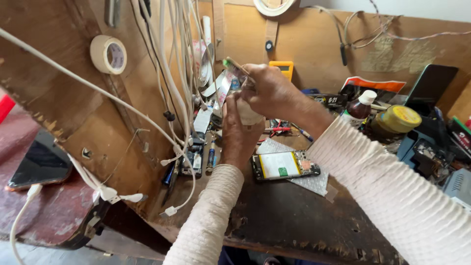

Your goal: The person disassembles a mobile phone by hand and with a small tool, then uses a brush and liquid from a bottle to clean the internal circuit board and components.

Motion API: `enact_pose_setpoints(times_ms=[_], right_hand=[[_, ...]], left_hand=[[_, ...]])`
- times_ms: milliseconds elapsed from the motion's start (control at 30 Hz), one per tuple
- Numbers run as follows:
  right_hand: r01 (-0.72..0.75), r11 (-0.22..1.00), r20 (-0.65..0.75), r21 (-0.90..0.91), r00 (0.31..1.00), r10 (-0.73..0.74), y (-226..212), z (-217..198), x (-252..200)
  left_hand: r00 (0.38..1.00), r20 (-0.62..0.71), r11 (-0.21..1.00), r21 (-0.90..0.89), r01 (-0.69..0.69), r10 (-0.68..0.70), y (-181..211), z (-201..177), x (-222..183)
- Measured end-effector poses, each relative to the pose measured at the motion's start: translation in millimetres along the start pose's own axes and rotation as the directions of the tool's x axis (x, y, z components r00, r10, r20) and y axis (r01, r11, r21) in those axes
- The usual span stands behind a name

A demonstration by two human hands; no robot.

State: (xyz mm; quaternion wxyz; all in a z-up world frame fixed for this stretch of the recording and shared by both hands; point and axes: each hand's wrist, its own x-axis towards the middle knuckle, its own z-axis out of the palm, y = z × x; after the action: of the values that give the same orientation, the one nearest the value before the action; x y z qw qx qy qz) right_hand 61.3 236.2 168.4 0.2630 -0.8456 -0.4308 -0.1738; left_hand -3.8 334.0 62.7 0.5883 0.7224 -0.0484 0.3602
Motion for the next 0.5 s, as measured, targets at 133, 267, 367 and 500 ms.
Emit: enact_pose_setpoints(times_ms=[133, 267, 367, 500], right_hand=[[-0.066, 0.990, -0.012, -0.125, 0.998, 0.065, -7.2, -9.1, -3.2], [-0.102, 0.983, 0.004, -0.153, 0.995, 0.104, -27.8, -0.4, -9.7], [-0.107, 0.978, -0.005, -0.177, 0.994, 0.107, -25.2, -5.0, -12.5], [-0.140, 0.975, -0.107, -0.171, 0.987, 0.123, -20.4, -4.7, -15.6]], left_hand=[[0.989, -0.034, 0.989, 0.001, -0.147, 0.147, 2.8, 3.5, 2.3], [0.991, -0.052, 0.992, 0.023, -0.126, 0.127, -5.2, -2.0, -3.8], [0.993, -0.042, 0.987, 0.120, -0.104, 0.110, -7.8, 2.7, -0.3], [0.991, -0.067, 0.984, 0.148, -0.102, 0.113, -6.3, 3.7, -0.3]])
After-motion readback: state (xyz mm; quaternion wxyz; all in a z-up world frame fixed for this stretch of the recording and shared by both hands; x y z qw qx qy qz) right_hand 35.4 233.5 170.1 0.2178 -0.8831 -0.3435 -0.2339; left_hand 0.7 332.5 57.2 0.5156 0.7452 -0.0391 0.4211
